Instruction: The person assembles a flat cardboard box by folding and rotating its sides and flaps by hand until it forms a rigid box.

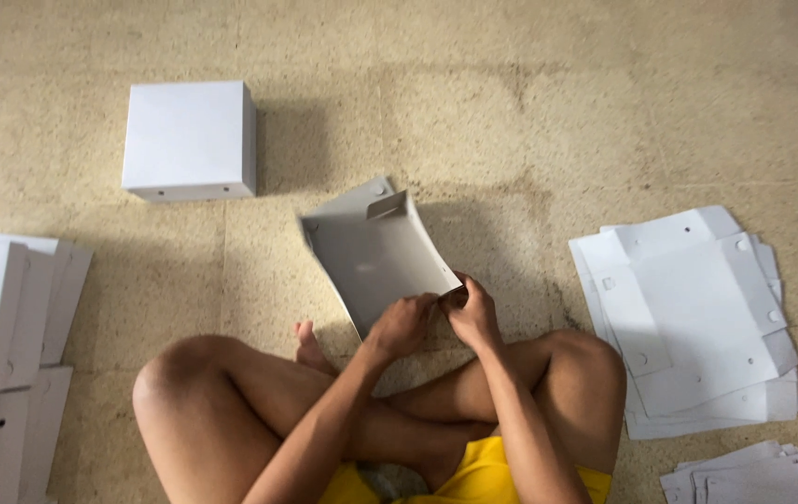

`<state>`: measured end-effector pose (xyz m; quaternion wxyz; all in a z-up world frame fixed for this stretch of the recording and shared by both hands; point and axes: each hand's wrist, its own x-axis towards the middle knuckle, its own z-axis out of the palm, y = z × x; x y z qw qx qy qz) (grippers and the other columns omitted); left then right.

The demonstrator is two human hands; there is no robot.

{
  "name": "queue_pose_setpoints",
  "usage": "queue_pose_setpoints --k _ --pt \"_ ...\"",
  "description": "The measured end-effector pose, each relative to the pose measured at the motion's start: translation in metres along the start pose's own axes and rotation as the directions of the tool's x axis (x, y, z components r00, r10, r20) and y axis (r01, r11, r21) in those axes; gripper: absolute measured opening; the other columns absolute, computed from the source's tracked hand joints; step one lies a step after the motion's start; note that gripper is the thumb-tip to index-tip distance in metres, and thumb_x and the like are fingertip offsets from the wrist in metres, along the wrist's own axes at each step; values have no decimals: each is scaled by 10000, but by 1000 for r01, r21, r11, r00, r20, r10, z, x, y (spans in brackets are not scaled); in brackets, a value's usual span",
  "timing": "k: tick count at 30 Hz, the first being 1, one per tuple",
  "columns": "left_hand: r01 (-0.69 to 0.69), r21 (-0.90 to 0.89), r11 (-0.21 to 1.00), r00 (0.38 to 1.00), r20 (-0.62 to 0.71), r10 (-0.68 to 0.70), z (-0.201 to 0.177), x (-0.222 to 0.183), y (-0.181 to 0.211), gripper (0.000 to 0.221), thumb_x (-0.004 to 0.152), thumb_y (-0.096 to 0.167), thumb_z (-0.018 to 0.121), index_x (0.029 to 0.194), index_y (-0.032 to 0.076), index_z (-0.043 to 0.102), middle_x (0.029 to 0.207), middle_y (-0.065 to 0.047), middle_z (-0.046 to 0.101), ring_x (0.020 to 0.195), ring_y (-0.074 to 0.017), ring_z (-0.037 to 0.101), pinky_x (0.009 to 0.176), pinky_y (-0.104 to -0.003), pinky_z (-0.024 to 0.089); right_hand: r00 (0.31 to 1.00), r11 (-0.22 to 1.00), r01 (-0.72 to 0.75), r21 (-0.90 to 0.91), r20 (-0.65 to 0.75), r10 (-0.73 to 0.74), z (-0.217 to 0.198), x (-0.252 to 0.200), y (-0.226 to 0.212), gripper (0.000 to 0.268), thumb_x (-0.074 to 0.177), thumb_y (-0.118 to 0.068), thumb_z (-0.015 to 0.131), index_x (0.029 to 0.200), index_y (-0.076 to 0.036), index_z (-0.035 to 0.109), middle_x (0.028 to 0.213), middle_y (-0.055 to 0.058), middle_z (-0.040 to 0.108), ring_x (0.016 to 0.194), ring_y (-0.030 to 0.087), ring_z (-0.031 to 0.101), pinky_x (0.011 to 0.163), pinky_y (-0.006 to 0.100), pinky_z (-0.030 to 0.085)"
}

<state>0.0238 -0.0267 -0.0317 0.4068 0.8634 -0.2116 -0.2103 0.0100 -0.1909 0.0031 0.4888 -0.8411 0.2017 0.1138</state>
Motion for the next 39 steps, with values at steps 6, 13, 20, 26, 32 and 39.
queue_pose_setpoints --k 6,13,20,26,32,39 --pt "-58 -349 935 998 -17 56 -26 -8 27 429 1059 224 363 1251 -43 639 1058 -275 706 916 -465 705 760 -532 594 999 998 -52 44 0 52 5 9 5 538 896 -209 680 1395 -46 561 1298 227 618 1270 405 570 1061 546 481" --pt "118 -362 925 991 102 -86 -46 -15 39 500 1080 326 340 1374 24 607 1216 -237 687 1120 -433 654 968 -538 534 990 985 -127 115 -44 133 17 25 49 678 791 -257 821 1380 -33 571 1223 158 667 1145 294 672 981 476 557" --pt "115 -484 867 993 59 -99 -45 -29 47 417 1030 208 468 1394 40 585 1272 -285 646 1205 -504 581 1028 -599 480 993 996 -86 30 -84 89 19 35 72 468 849 -292 708 1272 -92 690 1057 144 751 1049 315 705 898 474 543" --pt "53 -522 851 997 -24 -76 -16 -11 26 414 1016 194 519 1394 43 594 1285 -287 636 1184 -500 599 1016 -577 492 996 954 -88 287 12 88 18 17 39 536 920 -398 622 1285 -7 661 1146 264 679 1091 388 641 954 502 515" --pt "58 -549 833 996 -26 -86 -5 0 8 407 999 179 554 1383 57 613 1304 -249 638 1167 -461 624 1000 -582 497 997 898 -82 433 43 70 14 19 38 590 955 -371 690 1334 72 601 1133 277 665 1012 362 659 896 465 558" --pt "83 -598 797 987 -63 -150 -3 4 6 353 993 227 576 1297 92 692 1242 -240 676 1141 -472 632 960 -558 518 997 810 -80 582 63 54 18 24 47 672 930 -332 782 1367 114 536 1155 271 668 1036 330 671 917 442 539"
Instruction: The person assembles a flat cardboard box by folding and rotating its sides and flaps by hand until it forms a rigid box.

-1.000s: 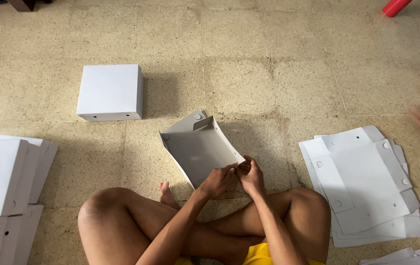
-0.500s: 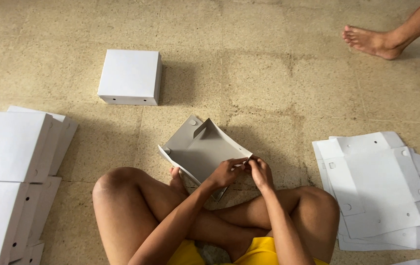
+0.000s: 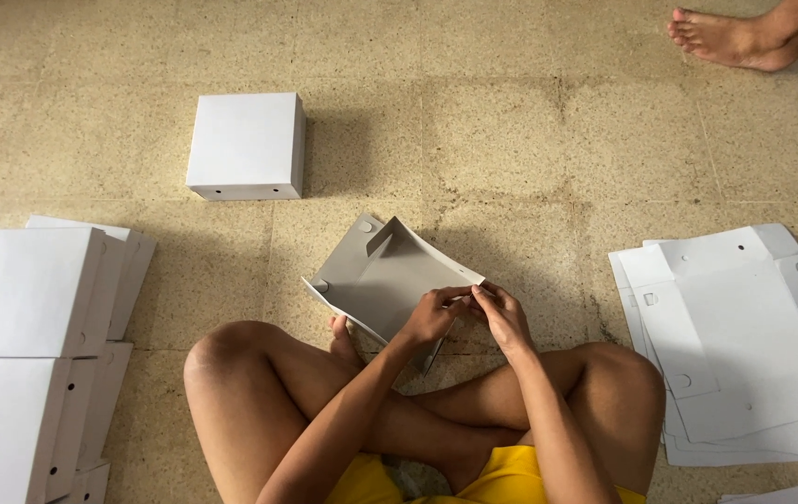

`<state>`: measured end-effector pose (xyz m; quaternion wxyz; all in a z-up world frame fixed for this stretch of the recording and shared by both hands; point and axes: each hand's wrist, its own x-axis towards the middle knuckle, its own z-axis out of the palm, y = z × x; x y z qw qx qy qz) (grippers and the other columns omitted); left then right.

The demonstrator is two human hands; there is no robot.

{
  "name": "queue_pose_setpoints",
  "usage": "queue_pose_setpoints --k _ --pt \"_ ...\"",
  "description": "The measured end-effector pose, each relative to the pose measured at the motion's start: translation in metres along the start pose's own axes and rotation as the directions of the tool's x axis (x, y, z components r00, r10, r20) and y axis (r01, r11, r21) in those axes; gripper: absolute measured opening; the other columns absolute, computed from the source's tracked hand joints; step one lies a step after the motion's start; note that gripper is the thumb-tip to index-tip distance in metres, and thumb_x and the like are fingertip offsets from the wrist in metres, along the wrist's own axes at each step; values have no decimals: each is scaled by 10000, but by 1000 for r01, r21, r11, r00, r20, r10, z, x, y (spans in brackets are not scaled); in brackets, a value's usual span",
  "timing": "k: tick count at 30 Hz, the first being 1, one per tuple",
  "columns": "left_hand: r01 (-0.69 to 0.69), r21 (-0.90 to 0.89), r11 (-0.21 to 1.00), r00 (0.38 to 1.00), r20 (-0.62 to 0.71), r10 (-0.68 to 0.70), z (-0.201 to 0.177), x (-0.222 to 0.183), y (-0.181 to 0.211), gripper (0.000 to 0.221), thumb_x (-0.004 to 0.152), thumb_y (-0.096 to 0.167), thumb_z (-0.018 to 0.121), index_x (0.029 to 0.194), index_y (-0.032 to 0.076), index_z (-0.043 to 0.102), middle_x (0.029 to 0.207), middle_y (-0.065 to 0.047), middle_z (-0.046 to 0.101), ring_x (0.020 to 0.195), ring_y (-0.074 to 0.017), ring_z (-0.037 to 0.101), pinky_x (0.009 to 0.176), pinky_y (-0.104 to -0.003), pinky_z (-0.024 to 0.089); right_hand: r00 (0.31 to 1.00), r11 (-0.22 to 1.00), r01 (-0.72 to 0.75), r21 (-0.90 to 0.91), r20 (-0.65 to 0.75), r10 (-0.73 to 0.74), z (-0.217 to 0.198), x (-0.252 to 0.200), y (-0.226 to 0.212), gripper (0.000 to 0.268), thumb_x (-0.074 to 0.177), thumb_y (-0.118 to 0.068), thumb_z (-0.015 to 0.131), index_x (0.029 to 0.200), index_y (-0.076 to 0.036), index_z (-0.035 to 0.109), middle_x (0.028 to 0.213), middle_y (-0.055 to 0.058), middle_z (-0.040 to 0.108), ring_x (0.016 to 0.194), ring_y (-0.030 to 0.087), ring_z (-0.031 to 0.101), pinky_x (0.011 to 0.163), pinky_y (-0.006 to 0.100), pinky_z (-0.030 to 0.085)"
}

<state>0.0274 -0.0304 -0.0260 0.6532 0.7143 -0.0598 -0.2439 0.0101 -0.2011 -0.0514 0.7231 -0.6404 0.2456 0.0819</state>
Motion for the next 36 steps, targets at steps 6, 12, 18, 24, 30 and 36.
queue_pose_setpoints --k 6,12,18,24,30,36 --pt "7 -48 999 1000 -29 -8 2 -3 5 355 973 210 597 1279 58 694 1197 -247 692 1100 -470 656 931 -528 531 998 994 -56 96 -7 57 1 -5 -6 580 911 -248 795 1353 55 573 1127 220 670 1037 288 673 912 407 562" --pt "-52 -13 999 998 -47 51 0 4 -4 331 1007 231 558 1253 75 714 1134 -246 708 1056 -459 670 873 -514 539 998 993 -59 104 -32 62 -8 5 14 497 908 -255 806 1266 47 639 1104 200 710 1005 265 694 899 399 582" --pt "-84 20 996 994 -65 86 3 5 -7 320 996 224 605 1254 66 711 1153 -262 700 1037 -481 677 868 -543 555 997 991 -34 130 -64 43 -13 11 24 351 891 -224 828 1070 58 720 966 217 729 913 290 712 869 437 599" --pt "-108 34 994 989 -94 111 3 -2 13 323 1004 214 601 1251 29 697 1148 -296 688 1049 -513 660 875 -569 555 997 995 -8 102 -80 17 -13 8 15 295 871 -197 846 975 61 748 908 234 723 886 302 708 868 446 594" --pt "-143 48 989 983 -113 147 2 -2 9 291 1007 131 554 1226 12 705 1174 -260 704 1059 -470 678 845 -508 572 992 998 -6 67 -124 14 0 -10 -11 238 865 -171 838 909 47 756 874 194 705 876 268 666 874 436 586" --pt "-163 117 980 982 -82 173 1 5 -4 296 1004 136 560 1244 45 707 1215 -211 705 1103 -394 687 858 -448 551 989 999 36 -18 -143 -38 -12 1 3 203 904 -157 800 923 43 772 841 235 706 873 308 685 848 488 586"
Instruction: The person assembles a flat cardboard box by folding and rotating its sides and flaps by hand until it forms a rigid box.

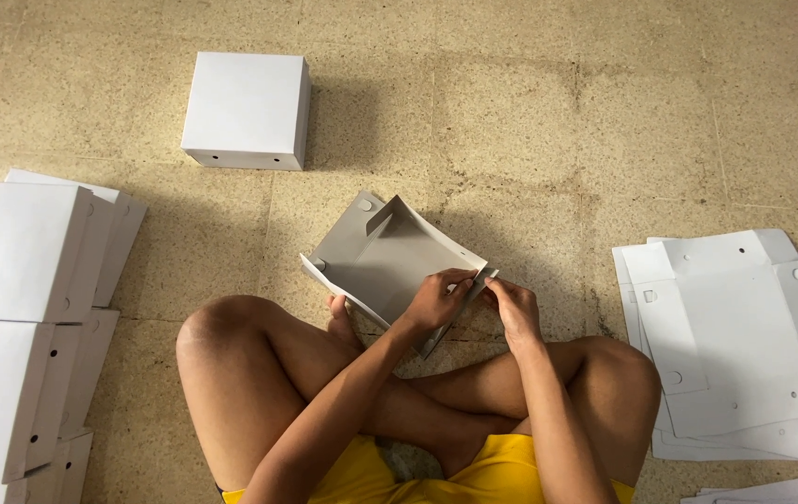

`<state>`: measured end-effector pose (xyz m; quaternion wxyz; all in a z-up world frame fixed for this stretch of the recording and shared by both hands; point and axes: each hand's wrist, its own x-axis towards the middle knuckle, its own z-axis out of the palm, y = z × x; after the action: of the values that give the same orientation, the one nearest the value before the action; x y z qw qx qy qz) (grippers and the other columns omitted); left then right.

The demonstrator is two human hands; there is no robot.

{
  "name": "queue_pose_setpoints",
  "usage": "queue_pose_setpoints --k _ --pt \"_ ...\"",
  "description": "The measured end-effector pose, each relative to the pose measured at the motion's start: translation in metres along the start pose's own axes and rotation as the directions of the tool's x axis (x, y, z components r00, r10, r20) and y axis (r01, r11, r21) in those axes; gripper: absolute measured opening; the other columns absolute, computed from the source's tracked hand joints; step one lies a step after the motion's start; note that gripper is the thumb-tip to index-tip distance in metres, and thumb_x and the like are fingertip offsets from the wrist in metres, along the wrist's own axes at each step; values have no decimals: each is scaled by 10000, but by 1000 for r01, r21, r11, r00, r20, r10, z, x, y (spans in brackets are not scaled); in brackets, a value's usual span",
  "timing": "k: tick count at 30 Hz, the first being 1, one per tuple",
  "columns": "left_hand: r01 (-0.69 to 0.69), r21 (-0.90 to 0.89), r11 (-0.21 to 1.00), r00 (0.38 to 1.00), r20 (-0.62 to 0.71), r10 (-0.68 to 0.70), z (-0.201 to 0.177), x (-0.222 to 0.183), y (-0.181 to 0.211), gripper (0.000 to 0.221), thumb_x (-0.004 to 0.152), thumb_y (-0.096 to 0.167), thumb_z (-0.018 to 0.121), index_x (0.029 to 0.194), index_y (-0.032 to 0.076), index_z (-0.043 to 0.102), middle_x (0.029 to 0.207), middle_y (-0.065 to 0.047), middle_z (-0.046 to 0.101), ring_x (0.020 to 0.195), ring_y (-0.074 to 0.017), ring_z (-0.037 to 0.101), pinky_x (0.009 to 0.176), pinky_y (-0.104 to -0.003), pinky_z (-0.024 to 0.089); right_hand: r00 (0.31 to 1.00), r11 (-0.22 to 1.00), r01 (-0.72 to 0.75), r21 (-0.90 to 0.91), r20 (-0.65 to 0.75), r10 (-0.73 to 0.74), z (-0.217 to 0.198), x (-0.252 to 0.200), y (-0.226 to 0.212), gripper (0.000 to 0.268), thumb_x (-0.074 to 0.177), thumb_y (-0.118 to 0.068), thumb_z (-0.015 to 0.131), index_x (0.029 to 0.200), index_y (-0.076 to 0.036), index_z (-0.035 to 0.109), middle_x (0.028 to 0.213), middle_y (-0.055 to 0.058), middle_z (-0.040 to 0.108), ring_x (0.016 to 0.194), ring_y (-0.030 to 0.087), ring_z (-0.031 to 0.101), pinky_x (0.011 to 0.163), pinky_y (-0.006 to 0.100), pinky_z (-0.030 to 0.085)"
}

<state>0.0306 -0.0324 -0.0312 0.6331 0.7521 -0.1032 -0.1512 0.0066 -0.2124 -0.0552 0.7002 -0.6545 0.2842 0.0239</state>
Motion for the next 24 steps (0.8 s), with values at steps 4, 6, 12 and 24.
queue_pose_setpoints --k 4,6,12,24 --pt "23 -70 997 1000 1 -23 -3 -3 7 304 1000 128 553 1244 21 701 1216 -223 702 1119 -427 670 859 -484 556 1000 999 15 -46 -12 -16 1 -3 -5 205 898 -155 804 929 45 776 829 241 703 859 307 685 830 489 583" --pt "34 -77 996 999 -6 -34 -4 -2 9 309 987 133 556 1221 -6 703 1214 -244 695 1109 -449 667 861 -503 563 999 1000 2 -11 -43 -3 4 -7 -8 219 869 -141 808 949 59 765 844 208 683 860 266 628 858 456 564" --pt "26 -113 993 999 -23 -28 -9 -3 14 310 983 133 550 1206 -11 709 1189 -264 697 1123 -464 653 866 -505 559 998 999 31 -43 -54 -33 12 -15 -21 266 846 -203 843 970 22 777 877 196 705 890 230 656 854 449 571" --pt "32 -143 989 999 -21 -35 -6 -2 -1 283 1009 208 589 1147 13 742 1105 -234 729 1056 -418 685 804 -475 554 989 886 102 -453 -51 -140 13 -16 -19 168 817 -347 791 723 -208 788 637 9 664 784 114 579 718 321 449"
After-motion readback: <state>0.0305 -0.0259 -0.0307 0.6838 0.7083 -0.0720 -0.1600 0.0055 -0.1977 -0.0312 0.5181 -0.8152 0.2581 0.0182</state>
